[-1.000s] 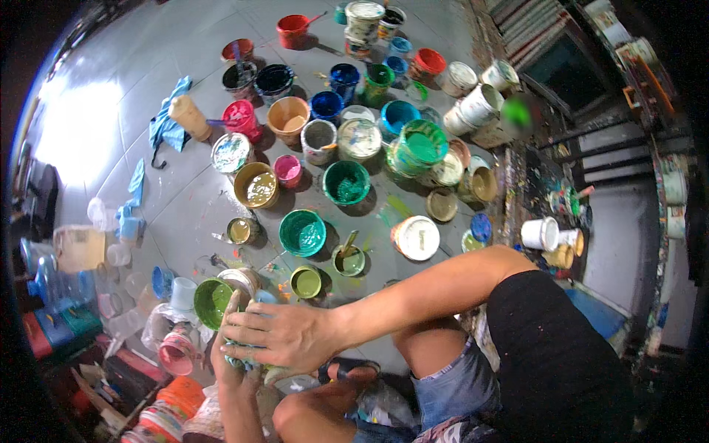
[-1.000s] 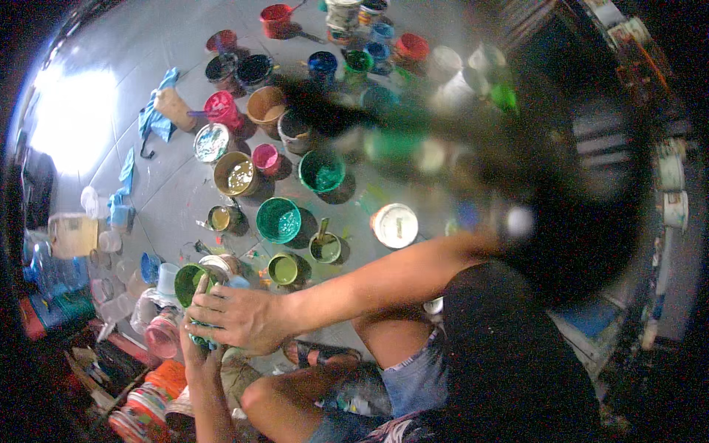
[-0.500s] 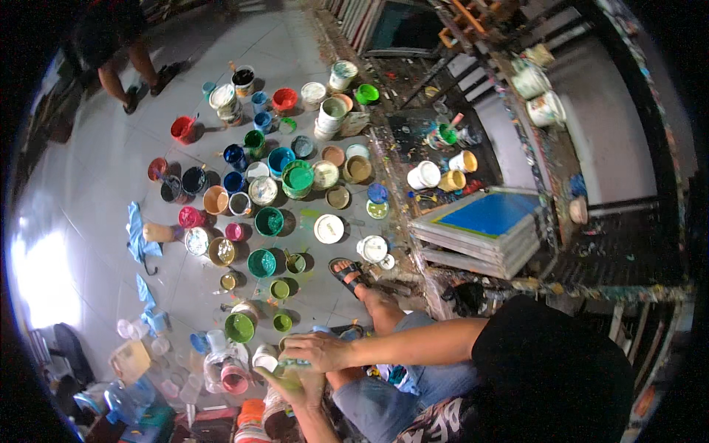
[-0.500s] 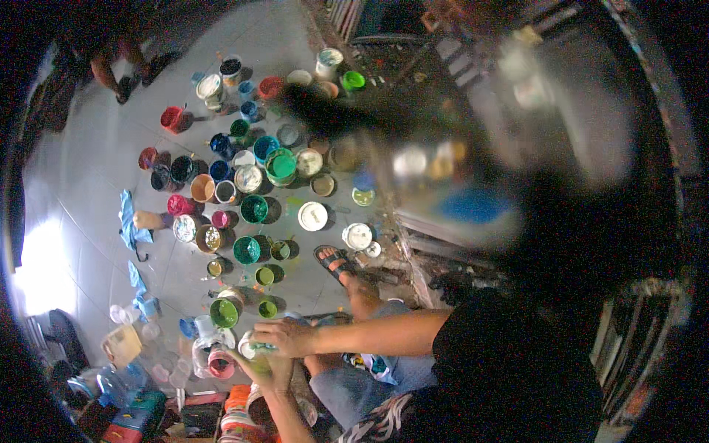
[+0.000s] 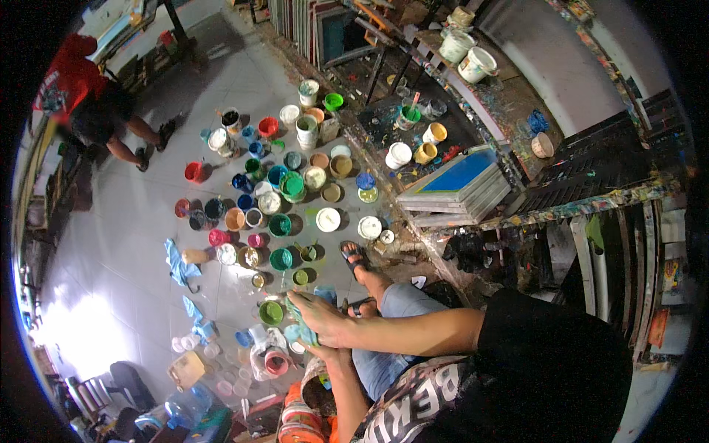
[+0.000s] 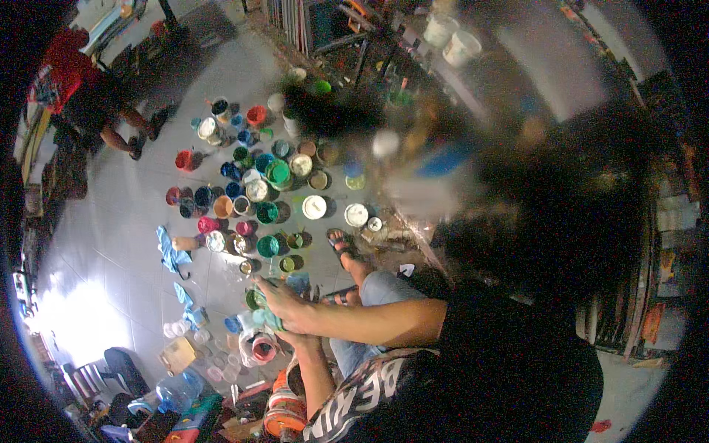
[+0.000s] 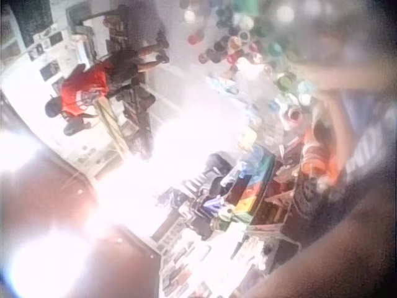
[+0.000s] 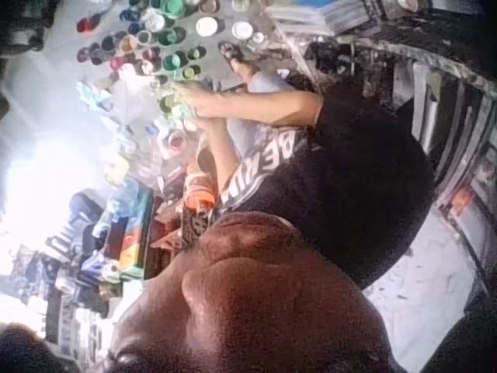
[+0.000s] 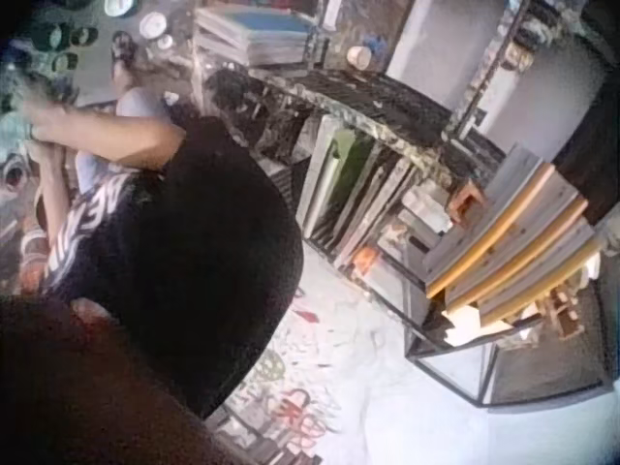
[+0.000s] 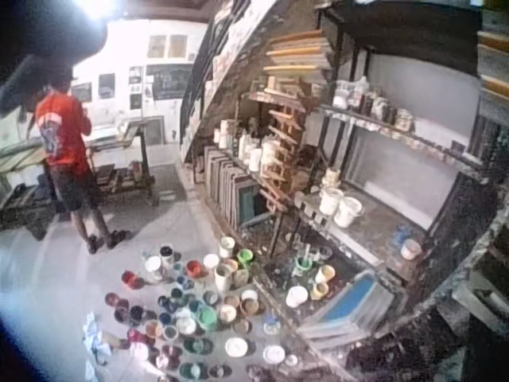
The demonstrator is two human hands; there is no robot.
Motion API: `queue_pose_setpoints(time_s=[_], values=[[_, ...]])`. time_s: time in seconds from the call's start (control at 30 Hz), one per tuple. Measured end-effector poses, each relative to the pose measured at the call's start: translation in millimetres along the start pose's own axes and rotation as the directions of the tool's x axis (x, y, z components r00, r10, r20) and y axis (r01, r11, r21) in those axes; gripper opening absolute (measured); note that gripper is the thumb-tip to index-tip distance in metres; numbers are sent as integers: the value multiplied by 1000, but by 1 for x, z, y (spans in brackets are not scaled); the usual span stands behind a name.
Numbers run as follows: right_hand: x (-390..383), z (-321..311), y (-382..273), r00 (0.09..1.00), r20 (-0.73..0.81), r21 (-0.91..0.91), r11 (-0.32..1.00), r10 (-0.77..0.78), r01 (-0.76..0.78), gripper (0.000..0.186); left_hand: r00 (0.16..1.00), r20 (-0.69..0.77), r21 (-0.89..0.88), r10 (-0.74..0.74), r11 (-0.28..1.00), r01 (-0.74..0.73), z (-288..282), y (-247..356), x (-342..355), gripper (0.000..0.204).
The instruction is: The person sits on the floor and uses a plastic spatula to stir green ink in a small container before transferring it into a larger container among many others on the floor.
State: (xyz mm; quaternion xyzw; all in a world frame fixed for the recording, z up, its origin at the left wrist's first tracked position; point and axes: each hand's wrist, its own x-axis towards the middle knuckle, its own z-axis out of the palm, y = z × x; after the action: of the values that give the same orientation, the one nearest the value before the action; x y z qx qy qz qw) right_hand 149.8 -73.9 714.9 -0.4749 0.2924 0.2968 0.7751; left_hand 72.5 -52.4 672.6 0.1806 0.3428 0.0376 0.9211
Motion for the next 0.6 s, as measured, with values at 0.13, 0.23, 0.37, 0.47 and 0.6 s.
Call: queue_pose_setpoints(time_s=[0.13,0.23,0.37,0.47,0.6], values=[[-11,-59,-26,844,364,-731,442,-393,521,39,999,25,-95,-39,995,42,30,0,11,82],[0,-91,-23,642,663,-724,-113,-385,680,43,998,14,38,-55,998,54,48,-4,18,70],[-7,-98,-62,403,720,-660,-378,-564,649,48,995,45,70,-86,994,83,62,-15,30,73],[5,-130,-80,686,635,-771,-235,-355,592,35,967,48,147,-251,959,242,118,-23,9,84],[41,-145,-88,653,662,-748,-290,-368,596,29,972,100,228,-210,956,183,129,-40,29,84]])
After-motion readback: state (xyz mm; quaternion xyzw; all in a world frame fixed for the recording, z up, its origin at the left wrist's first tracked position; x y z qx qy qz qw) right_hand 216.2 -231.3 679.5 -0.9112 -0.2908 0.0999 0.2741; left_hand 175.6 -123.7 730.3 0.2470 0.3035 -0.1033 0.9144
